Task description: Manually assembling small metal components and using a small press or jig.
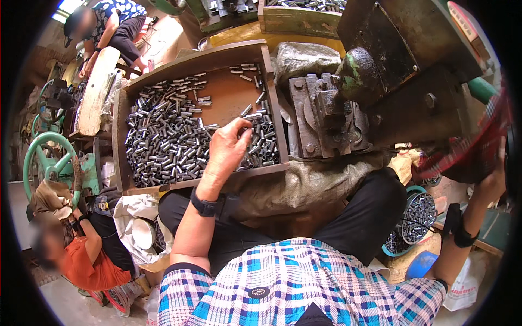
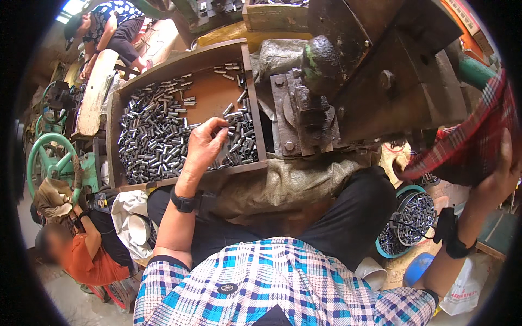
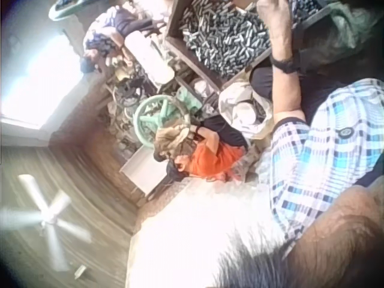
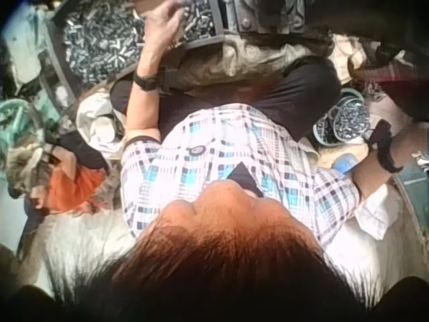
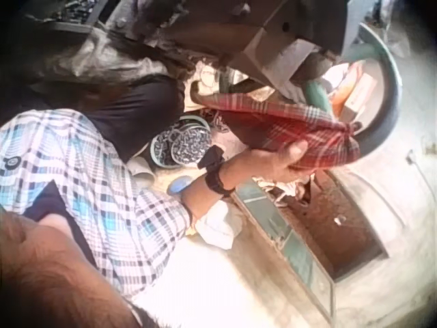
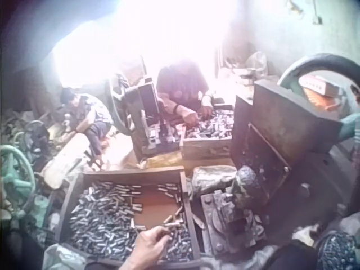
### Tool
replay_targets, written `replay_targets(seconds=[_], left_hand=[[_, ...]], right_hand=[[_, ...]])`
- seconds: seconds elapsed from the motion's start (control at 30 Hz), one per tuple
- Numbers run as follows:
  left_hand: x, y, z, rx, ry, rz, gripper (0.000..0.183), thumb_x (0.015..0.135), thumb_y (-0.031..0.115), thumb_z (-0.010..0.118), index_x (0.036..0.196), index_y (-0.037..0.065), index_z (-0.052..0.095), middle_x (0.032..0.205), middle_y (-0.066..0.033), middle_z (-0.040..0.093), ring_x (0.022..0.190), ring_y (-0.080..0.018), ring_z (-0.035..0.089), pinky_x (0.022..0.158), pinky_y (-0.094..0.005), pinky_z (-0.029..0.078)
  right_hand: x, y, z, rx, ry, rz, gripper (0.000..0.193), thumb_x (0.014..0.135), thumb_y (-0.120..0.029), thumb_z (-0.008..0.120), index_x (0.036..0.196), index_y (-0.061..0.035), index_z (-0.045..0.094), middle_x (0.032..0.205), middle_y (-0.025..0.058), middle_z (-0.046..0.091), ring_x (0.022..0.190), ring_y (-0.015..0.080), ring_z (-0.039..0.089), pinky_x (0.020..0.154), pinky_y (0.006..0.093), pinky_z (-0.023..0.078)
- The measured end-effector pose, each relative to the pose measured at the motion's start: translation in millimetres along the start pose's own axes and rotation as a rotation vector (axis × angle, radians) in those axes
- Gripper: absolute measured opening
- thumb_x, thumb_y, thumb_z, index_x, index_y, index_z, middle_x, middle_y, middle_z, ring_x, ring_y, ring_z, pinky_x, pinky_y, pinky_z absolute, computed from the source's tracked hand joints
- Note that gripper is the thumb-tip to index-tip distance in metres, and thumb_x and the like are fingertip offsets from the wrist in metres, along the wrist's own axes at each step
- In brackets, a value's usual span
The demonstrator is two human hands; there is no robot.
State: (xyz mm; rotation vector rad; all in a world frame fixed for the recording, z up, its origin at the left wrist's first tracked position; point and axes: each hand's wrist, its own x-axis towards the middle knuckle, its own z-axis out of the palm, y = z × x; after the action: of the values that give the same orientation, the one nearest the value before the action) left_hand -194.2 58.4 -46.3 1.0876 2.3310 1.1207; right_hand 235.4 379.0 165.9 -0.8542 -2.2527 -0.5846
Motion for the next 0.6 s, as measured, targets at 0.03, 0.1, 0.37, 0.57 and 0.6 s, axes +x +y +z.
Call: replay_targets(seconds=[0.03,0.1,0.37,0.57,0.6], left_hand=[[-3,-1,-8,0.107,-0.019,-0.017,0.015,0.083,0.021,0.063,0.092,0.009,0.064,0.075,-0.0099,0.066,0.07,-0.0245,0.064,0.064,-0.0347,0.049],[-9,-3,-21,0.224,-0.032,-0.042,0.013,0.081,0.018,0.063,0.091,0.009,0.063,0.078,-0.0107,0.065,0.074,-0.0286,0.064,0.066,-0.0379,0.049],[-14,-21,-8,0.432,-0.079,0.242,0.018,0.077,0.012,0.063,0.094,0.012,0.06,0.084,-0.0092,0.061,0.079,-0.0301,0.062,0.068,-0.0409,0.05],[-6,-25,5,0.661,-0.156,0.328,0.011,0.078,0.005,0.055,0.089,0.008,0.056,0.082,-0.0125,0.058,0.07,-0.029,0.065,0.06,-0.0385,0.054],[-6,-22,6,0.632,-0.152,0.35,0.01,0.078,0.004,0.054,0.088,0.006,0.056,0.08,-0.0134,0.059,0.069,-0.0286,0.065,0.06,-0.0382,0.054]], right_hand=[[7,-1,-1,-0.305,0.063,-0.201,0.034,0.088,-0.005,0.056,0.119,0.009,0.054,0.113,0.0176,0.062,0.097,0.0183,0.061,0.085,0.0295,0.05],[27,-100,9,0.231,0.531,0.051,0.034,0.085,-0.015,0.059,0.108,0.0099,0.057,0.102,0.0151,0.06,0.089,0.0222,0.061,0.078,0.0315,0.05],[2,-345,58,0.802,-0.286,-0.592,0.028,0.064,-0.006,0.061,0.091,-0.0011,0.057,0.087,0.0117,0.056,0.077,0.0276,0.058,0.072,0.0376,0.049],[-9,-421,194,0.59,-0.549,-0.629,0.016,0.071,-0.007,0.061,0.086,-0.0002,0.061,0.089,0.0159,0.06,0.086,0.0292,0.063,0.069,0.0357,0.054],[-9,-426,202,0.584,-0.553,-0.632,0.016,0.071,-0.007,0.061,0.086,-0.0002,0.061,0.089,0.0159,0.06,0.086,0.0292,0.063,0.069,0.0357,0.054]])
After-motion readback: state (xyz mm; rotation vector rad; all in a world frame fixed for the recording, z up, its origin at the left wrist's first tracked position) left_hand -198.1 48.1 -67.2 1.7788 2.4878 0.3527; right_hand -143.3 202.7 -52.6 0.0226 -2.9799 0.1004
